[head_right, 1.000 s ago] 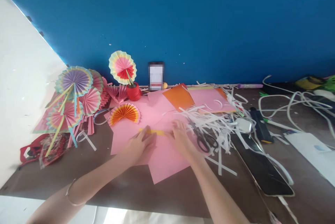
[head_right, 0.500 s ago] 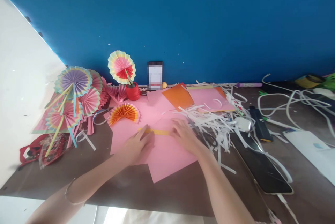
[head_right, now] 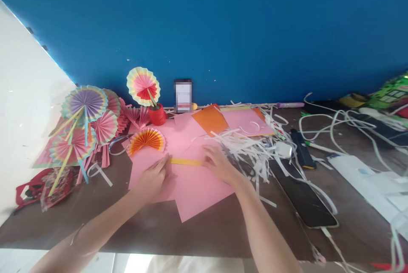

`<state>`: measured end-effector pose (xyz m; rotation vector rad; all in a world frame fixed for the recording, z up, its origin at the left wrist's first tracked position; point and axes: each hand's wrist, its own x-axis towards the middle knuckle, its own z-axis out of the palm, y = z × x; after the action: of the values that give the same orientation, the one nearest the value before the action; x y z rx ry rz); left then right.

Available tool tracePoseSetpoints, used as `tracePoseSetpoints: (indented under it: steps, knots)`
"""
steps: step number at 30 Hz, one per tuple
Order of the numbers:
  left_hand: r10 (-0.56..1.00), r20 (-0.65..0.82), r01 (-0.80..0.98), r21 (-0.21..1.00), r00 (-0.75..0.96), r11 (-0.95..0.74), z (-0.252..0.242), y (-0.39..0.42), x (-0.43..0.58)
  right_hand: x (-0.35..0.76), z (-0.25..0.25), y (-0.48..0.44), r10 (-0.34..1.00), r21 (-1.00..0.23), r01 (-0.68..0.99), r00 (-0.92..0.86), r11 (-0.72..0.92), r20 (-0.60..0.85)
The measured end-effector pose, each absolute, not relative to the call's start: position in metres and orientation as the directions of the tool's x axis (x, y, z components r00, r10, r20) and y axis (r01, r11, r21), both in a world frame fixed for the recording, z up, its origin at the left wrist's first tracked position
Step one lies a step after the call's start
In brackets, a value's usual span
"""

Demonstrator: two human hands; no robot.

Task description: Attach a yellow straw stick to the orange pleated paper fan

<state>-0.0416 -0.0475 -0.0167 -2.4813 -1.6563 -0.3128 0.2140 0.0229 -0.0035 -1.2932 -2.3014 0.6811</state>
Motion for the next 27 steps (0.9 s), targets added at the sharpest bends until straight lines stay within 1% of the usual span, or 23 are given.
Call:
tracePoseSetpoints:
  steps: [5, 8, 15, 21, 25, 27]
  knots:
    - [0.88, 0.316, 0.932, -0.043, 0.355, -0.361, -0.019, -0.048, -0.042, 0.214, -0.001, 0.022, 0.872, -0.597, 0.669, -0.477, 0.442, 0.111]
    - [0.883, 0.314, 0.934, -0.039, 0.348, -0.354, -0.022, -0.049, -0.042, 0.214, -0.002, 0.022, 0.875, -0.603, 0.668, -0.472, 0.435, 0.108]
    - [0.917, 0.264, 0.945, 0.053, 0.299, -0.324, -0.03, -0.054, -0.042, 0.216, -0.006, 0.024, 0.874, -0.605, 0.658, -0.465, 0.448, 0.141]
    - [0.92, 0.251, 0.933, 0.118, 0.302, -0.339, -0.032, -0.053, -0.041, 0.212, -0.003, 0.023, 0.859, -0.555, 0.672, -0.478, 0.491, 0.182]
    - [0.91, 0.256, 0.919, 0.139, 0.326, -0.369, -0.028, -0.05, -0.041, 0.205, 0.0, 0.024, 0.845, -0.498, 0.685, -0.472, 0.532, 0.253]
    - [0.908, 0.266, 0.918, 0.143, 0.324, -0.369, -0.026, -0.051, -0.039, 0.207, 0.003, 0.026, 0.843, -0.493, 0.685, -0.414, 0.536, 0.342]
